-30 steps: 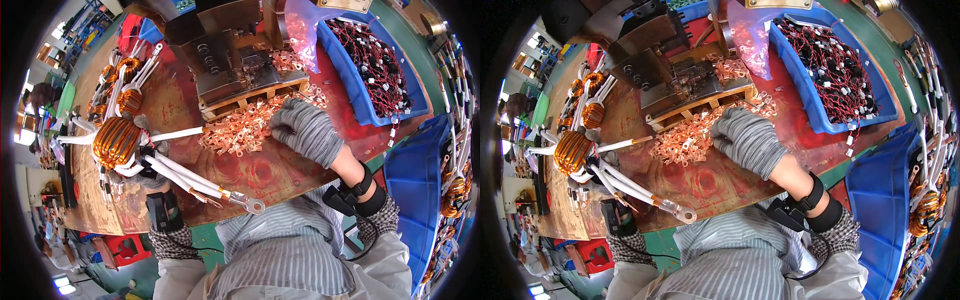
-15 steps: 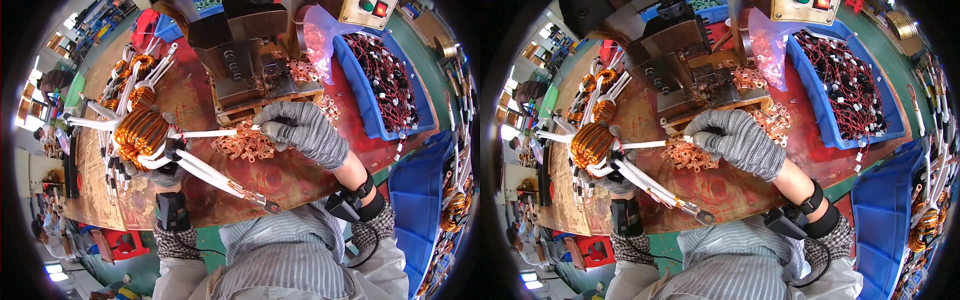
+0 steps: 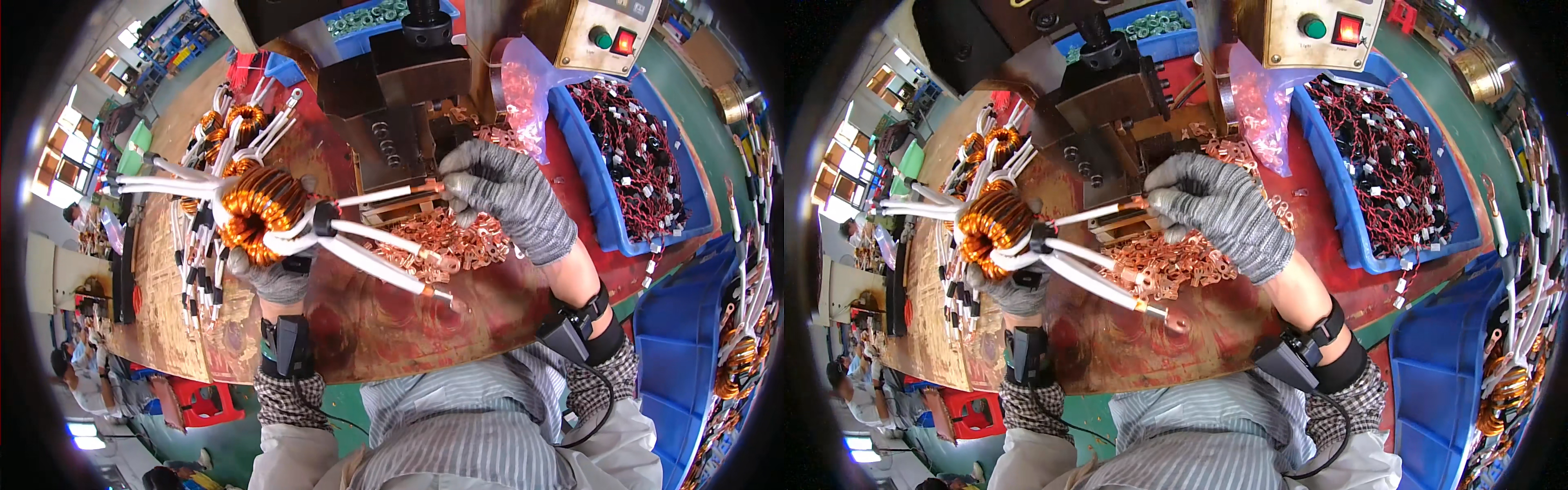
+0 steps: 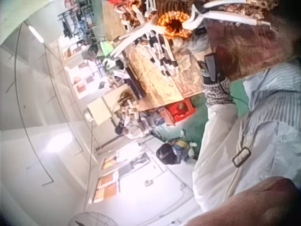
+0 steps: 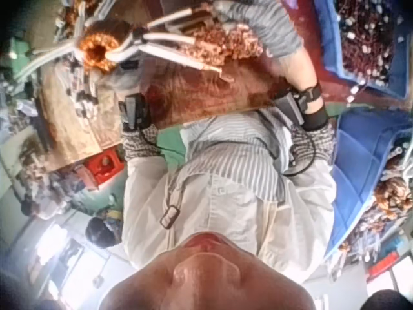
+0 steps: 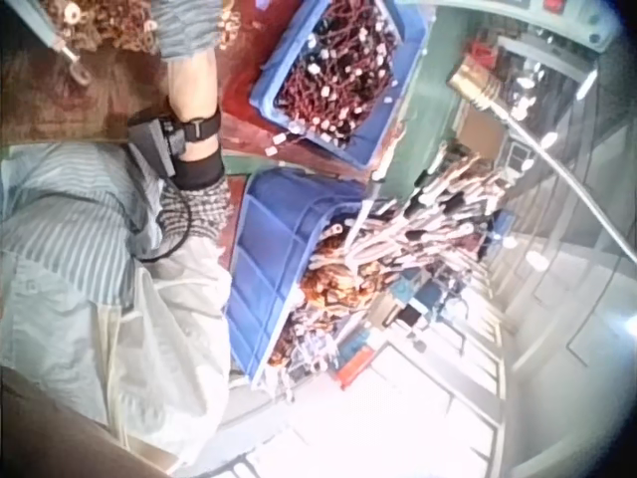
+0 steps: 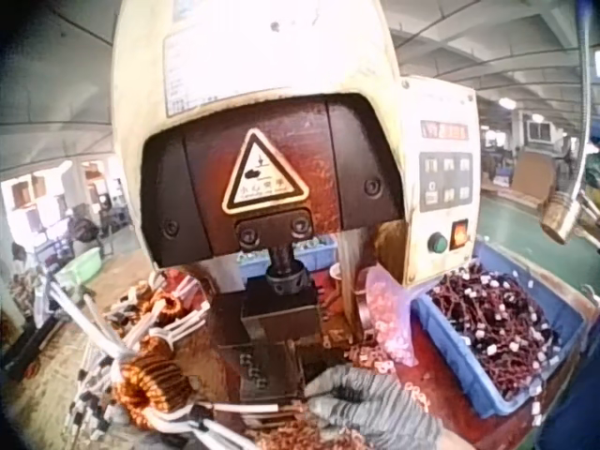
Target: Assembling copper-wound inductors by attaching connectors and wires using a specialized press machine on an assembly floor.
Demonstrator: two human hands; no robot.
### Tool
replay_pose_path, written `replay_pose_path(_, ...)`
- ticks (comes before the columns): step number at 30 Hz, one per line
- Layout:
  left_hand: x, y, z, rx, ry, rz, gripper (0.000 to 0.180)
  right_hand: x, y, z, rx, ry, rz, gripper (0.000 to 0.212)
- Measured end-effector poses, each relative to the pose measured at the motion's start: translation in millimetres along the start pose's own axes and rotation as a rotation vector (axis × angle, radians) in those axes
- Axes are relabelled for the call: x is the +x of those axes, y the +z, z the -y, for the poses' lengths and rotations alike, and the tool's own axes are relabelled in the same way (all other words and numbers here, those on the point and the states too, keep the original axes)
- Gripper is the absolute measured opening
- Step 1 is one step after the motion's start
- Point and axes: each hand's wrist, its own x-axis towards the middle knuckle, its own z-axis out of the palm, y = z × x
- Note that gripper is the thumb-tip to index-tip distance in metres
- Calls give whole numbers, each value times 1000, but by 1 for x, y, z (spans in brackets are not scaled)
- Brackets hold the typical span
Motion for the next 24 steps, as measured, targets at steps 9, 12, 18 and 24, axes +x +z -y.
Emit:
replay_pose_path(9, 5, -11, 14, 245, 67, -296, 95, 23, -13, 0, -73, -28, -118, 16)
replay_pose_path(12, 9, -14, 10, 297, 123, -264, 90, 31, -13, -4, -59, -29, -109, 15)
replay_pose_path(18, 3, -24, 5, 163, 42, -207, 88, 36, -10, -7, -38, -78, -148, 14)
replay_pose_path(24, 1, -3, 8, 213, -16, -420, 96, 36, -8, -12, 4, -127, -169, 14)
